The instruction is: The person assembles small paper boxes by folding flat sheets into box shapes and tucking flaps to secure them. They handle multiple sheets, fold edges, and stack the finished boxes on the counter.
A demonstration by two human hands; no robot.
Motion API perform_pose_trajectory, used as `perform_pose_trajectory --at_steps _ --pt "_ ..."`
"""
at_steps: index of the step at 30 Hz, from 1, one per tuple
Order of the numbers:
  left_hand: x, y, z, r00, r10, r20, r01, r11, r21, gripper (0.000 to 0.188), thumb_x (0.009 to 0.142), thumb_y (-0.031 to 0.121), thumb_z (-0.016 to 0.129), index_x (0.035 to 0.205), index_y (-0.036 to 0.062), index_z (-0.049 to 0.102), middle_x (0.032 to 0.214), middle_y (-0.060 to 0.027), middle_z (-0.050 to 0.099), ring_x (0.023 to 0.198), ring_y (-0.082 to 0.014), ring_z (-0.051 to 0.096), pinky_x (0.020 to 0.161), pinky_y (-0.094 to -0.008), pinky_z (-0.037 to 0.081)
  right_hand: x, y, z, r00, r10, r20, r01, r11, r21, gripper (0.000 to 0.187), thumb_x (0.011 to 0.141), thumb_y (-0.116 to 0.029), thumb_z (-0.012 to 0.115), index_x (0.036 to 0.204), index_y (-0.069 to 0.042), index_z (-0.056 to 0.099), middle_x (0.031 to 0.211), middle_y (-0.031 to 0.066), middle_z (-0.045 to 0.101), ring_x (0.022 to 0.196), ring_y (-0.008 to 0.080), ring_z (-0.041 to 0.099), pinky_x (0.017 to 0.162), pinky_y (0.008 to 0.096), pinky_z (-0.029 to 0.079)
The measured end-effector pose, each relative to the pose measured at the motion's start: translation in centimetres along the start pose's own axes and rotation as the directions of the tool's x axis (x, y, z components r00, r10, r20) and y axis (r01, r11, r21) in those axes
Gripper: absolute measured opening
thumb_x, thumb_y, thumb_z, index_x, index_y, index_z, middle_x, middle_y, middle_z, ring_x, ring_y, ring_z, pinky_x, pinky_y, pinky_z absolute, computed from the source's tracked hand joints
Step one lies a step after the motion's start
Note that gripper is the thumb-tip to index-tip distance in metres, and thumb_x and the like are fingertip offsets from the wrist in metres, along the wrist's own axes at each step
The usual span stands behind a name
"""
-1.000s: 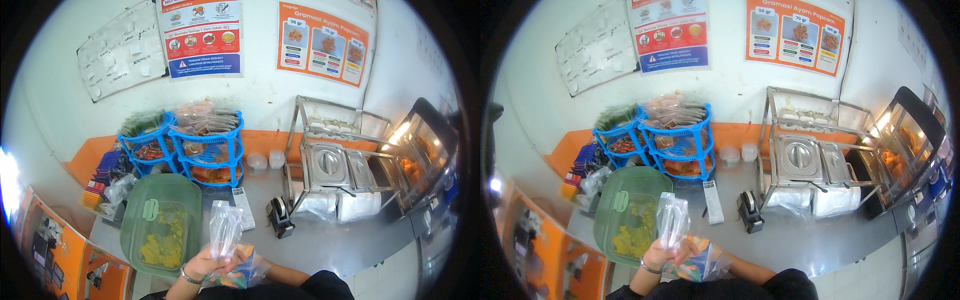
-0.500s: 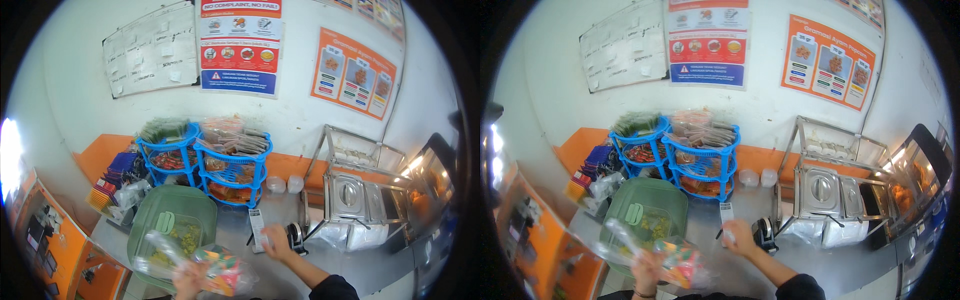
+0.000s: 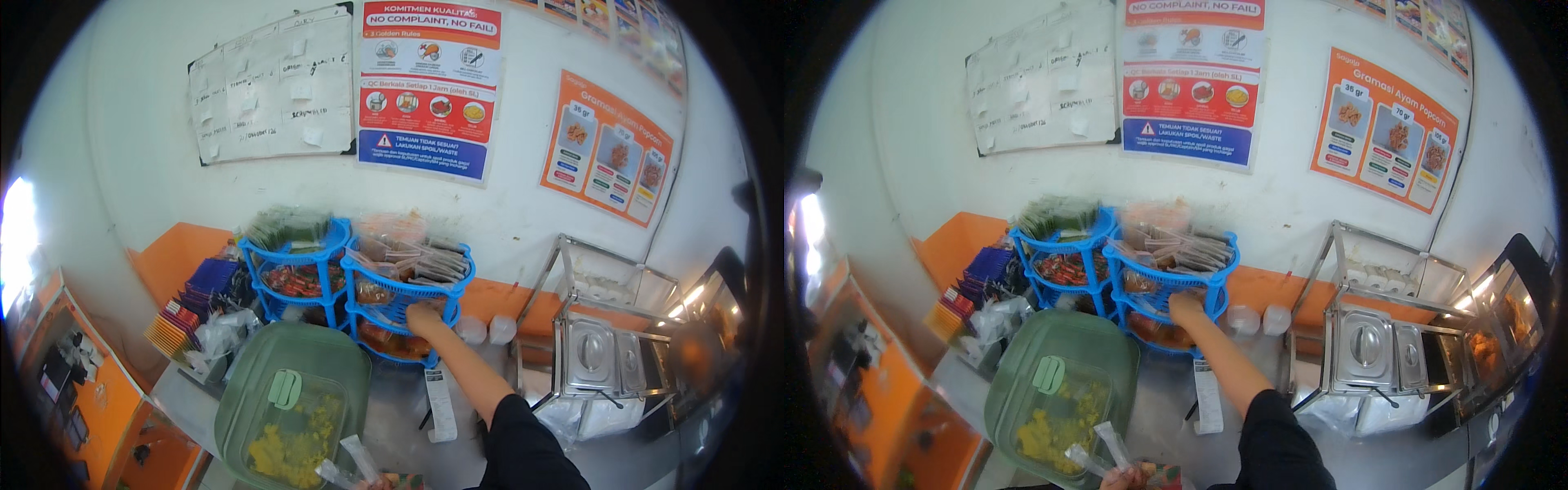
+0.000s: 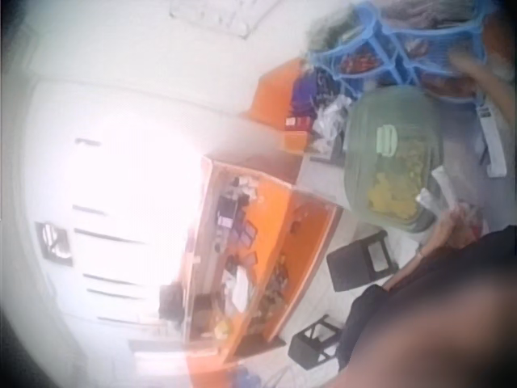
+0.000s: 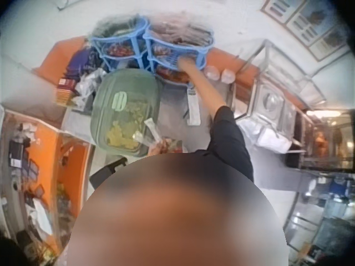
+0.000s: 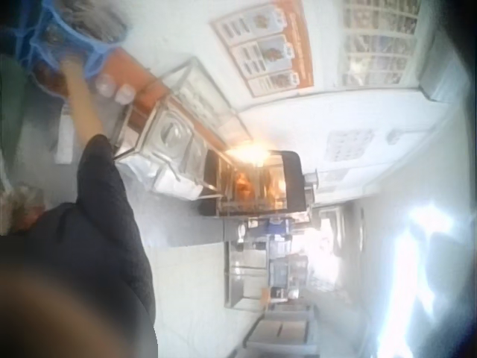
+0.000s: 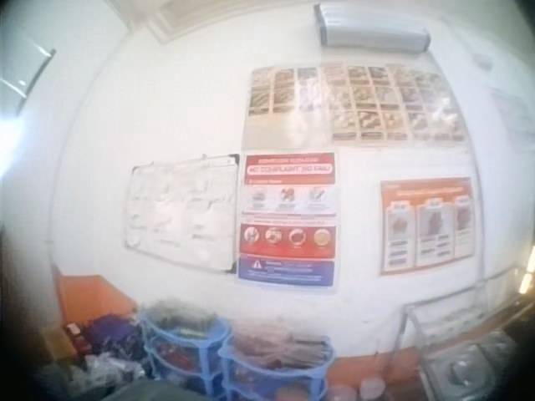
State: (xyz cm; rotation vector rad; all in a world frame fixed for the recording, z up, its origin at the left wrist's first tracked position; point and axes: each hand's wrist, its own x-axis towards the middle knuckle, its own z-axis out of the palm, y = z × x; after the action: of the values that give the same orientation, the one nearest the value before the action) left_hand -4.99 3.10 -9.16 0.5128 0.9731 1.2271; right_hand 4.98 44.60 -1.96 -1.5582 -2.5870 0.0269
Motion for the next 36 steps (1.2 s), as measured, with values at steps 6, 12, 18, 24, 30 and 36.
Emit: perform_pose_trajectory --at_steps 6,12,18,24,30,36 --pt "1.5 -1.1 0.1 0.994 0.098 0.040 -0.099 0.995 0.026 0.023 0.097 0.022 0.050 0.086 0.0025 0.054 0.081 -0.0037 0.054 0.073 -0.0151 0.051 0.071 -0.0306 0.045 -8.7 0.2 -2.7 0.972 0.045 -0.231 -0.029 0.997 0.075 0.012 0.077 -0.007 0.061 0.080 -0.001 0.070 0.081 0.0210 0.068 0.078 0.0348 0.068 0.068 0.0427 0.054" --pt "2.8 -2.7 0.6 0.964 0.165 0.210 -0.197 0.970 0.144 0.029 0.101 0.027 0.043 0.079 0.0075 0.048 0.065 0.0021 0.041 0.059 -0.0086 0.038 0.065 -0.0244 0.036 -21.3 0.8 3.2 0.991 0.021 0.135 -0.107 0.733 0.672 0.018 0.076 -0.020 0.070 0.083 -0.003 0.069 0.076 0.0142 0.068 0.067 0.0291 0.066 0.063 0.0369 0.051" --pt "3.3 -2.3 2.2 0.952 0.083 0.293 -0.114 0.989 0.089 0.028 0.101 0.024 0.042 0.084 0.0061 0.052 0.070 0.0032 0.041 0.064 -0.0071 0.036 0.061 -0.0225 0.032 -29.0 -2.3 11.4 0.977 0.188 0.106 -0.211 0.729 0.651 0.019 0.074 -0.026 0.071 0.082 -0.009 0.071 0.083 0.0118 0.068 0.077 0.0296 0.065 0.071 0.0380 0.051" --pt "3.3 -2.0 2.9 0.955 0.145 0.261 -0.160 0.986 0.040 0.032 0.099 0.025 0.046 0.074 0.0041 0.046 0.064 0.0001 0.035 0.060 -0.0141 0.034 0.072 -0.0295 0.036 -30.4 -1.3 13.7 0.966 0.251 0.065 -0.209 0.605 0.768 0.019 0.074 -0.017 0.071 0.091 -0.008 0.072 0.084 0.0121 0.068 0.076 0.0266 0.066 0.070 0.0351 0.051" --pt "3.7 -2.1 2.4 0.918 0.187 0.349 -0.183 0.982 -0.047 0.029 0.100 0.023 0.044 0.085 -0.0002 0.053 0.072 -0.0014 0.043 0.061 -0.0084 0.033 0.061 -0.0234 0.030 -31.1 -0.3 15.2 0.950 0.237 0.206 -0.264 0.250 0.931 0.016 0.079 -0.011 0.068 0.094 -0.004 0.071 0.080 0.0075 0.069 0.069 0.0156 0.064 0.065 0.0301 0.051" --pt "3.7 -2.6 2.1 0.922 0.175 0.344 -0.166 0.984 -0.058 0.026 0.098 0.022 0.048 0.086 0.0000 0.054 0.075 -0.0035 0.047 0.063 -0.0095 0.037 0.063 -0.0240 0.033 -32.3 -0.7 11.0 0.913 0.297 0.281 -0.337 0.159 0.928 0.013 0.082 -0.009 0.067 0.093 -0.003 0.070 0.079 0.0048 0.067 0.066 0.0119 0.060 0.062 0.0265 0.049"
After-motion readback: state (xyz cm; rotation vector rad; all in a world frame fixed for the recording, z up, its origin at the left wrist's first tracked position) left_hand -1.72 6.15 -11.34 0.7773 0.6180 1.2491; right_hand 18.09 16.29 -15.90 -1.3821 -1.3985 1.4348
